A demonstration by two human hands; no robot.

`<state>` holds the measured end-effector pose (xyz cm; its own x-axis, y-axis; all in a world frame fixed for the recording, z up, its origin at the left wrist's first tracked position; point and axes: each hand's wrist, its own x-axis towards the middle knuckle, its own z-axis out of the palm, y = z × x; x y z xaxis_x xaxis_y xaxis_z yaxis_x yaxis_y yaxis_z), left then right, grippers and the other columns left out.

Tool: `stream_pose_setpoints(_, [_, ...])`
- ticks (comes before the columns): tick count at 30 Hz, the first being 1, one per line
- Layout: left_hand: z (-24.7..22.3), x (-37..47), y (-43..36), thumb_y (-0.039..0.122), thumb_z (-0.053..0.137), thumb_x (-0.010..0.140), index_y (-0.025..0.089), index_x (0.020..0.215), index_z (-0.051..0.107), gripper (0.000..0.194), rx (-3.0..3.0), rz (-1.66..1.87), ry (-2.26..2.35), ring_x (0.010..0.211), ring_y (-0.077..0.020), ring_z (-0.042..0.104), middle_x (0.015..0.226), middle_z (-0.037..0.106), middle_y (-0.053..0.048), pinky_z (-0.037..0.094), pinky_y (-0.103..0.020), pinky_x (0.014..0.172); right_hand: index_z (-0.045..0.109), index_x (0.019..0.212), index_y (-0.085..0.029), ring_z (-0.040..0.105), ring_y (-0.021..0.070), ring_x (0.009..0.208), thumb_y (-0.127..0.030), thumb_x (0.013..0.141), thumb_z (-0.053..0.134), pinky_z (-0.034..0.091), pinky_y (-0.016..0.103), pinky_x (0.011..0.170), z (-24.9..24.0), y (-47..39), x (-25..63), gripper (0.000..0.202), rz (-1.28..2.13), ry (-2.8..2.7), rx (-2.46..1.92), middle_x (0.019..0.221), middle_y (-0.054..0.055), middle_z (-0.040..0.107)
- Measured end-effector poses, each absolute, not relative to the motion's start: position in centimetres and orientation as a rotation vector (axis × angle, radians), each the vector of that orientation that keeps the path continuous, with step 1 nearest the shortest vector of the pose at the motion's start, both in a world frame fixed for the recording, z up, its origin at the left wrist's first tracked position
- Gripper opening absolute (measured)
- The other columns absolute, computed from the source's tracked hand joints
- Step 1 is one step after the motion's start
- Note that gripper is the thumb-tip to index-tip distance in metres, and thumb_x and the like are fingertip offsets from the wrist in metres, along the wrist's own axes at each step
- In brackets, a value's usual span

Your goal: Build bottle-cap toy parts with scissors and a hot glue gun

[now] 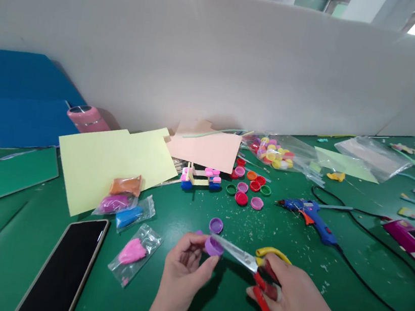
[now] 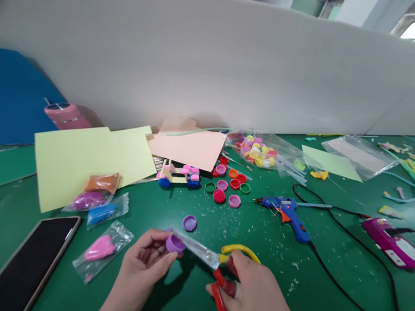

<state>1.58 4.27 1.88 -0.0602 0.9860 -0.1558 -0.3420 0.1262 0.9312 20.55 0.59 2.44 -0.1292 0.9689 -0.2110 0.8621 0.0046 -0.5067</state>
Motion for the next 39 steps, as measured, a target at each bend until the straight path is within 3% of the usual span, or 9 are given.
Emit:
stream_pose_setpoints(8, [1.7, 0.9, 4.4, 0.016, 0.072, 0.061, 0.017, 0.078, 0.061, 0.020, 0.731, 1.193, 0.870, 0.062, -0.0127, 0.059, 0.067, 0.063, 0.000, 0.043, -0.022, 0.061, 0.045, 0.082, -0.022, 0.058, 0.0158, 0.065, -0.036, 0.076, 0.055, 0.048, 0.026, 0.062, 1.3, 1.0, 21.1, 0.018, 0.875, -1.772, -1.886, 0.074, -0.001, 0.061])
stream_pose_setpoints(16, [1.4, 0.1, 4.6, 0.019, 0.065, 0.069, 0.016, 0.086, 0.060, 0.018, 0.582, 1.025, 0.580, 0.065, -0.0124, 0.058, 0.080, 0.066, -0.006, 0.042, -0.023, 0.067, 0.046, 0.102, -0.019, 0.061, 0.0160, 0.059, -0.035, 0.077, 0.051, 0.051, 0.025, 0.055, 0.6, -0.1, 21.5, 0.030, 0.977, -1.554, -1.801, 0.073, 0.000, 0.062])
stream_pose_setpoints(20, [1.1, 0.1, 4.6, 0.019, 0.063, 0.071, 0.015, 0.086, 0.060, 0.015, 0.566, 1.025, 0.559, 0.064, -0.0121, 0.057, 0.079, 0.067, -0.007, 0.041, -0.023, 0.067, 0.041, 0.111, -0.019, 0.062, 0.0158, 0.070, -0.032, 0.080, 0.048, 0.051, 0.024, 0.064, 0.6, -0.5, 21.7, 0.035, 1.029, -1.601, -1.637, 0.083, 0.003, 0.060])
stream_pose_setpoints(22, [1.1, 0.1, 4.7, 0.019, 0.062, 0.072, 0.014, 0.086, 0.059, 0.015, 0.564, 1.031, 0.555, 0.063, -0.0115, 0.057, 0.078, 0.067, -0.007, 0.041, -0.023, 0.067, 0.041, 0.109, -0.020, 0.061, 0.0148, 0.072, -0.029, 0.080, 0.049, 0.051, 0.023, 0.066, 1.0, -0.6, 21.6, 0.031, 1.025, -1.658, -1.592, 0.084, 0.003, 0.059])
stream_pose_setpoints(26, [1.4, 0.2, 4.7, 0.019, 0.061, 0.074, 0.013, 0.084, 0.060, 0.012, 0.552, 1.037, 0.559, 0.062, -0.0112, 0.057, 0.072, 0.066, -0.006, 0.041, -0.021, 0.064, 0.042, 0.097, -0.021, 0.057, 0.0130, 0.061, -0.026, 0.075, 0.052, 0.049, 0.021, 0.056, 2.2, -0.8, 21.0, 0.025, 0.997, -1.778, -1.639, 0.077, 0.000, 0.057])
stream_pose_setpoints(31, [1.5, 0.3, 4.7, 0.021, 0.065, 0.071, 0.012, 0.082, 0.061, 0.014, 0.503, 1.036, 0.572, 0.056, -0.0105, 0.057, 0.065, 0.062, -0.001, 0.042, -0.020, 0.056, 0.043, 0.102, -0.022, 0.057, 0.0204, 0.078, -0.029, 0.066, 0.062, 0.047, 0.031, 0.067, 3.2, -0.6, 21.0, 0.041, 0.721, -2.066, -1.755, 0.092, 0.005, 0.058])
stream_pose_setpoints(39, [1.4, 0.4, 4.7, 0.019, 0.064, 0.072, 0.013, 0.079, 0.060, 0.010, 0.505, 1.022, 0.597, 0.053, -0.0107, 0.058, 0.062, 0.061, -0.001, 0.041, -0.020, 0.055, 0.043, 0.102, -0.019, 0.056, 0.0234, 0.085, -0.033, 0.068, 0.061, 0.045, 0.035, 0.072, 3.2, 0.0, 21.0, 0.042, 0.609, -2.192, -1.743, 0.100, 0.010, 0.056])
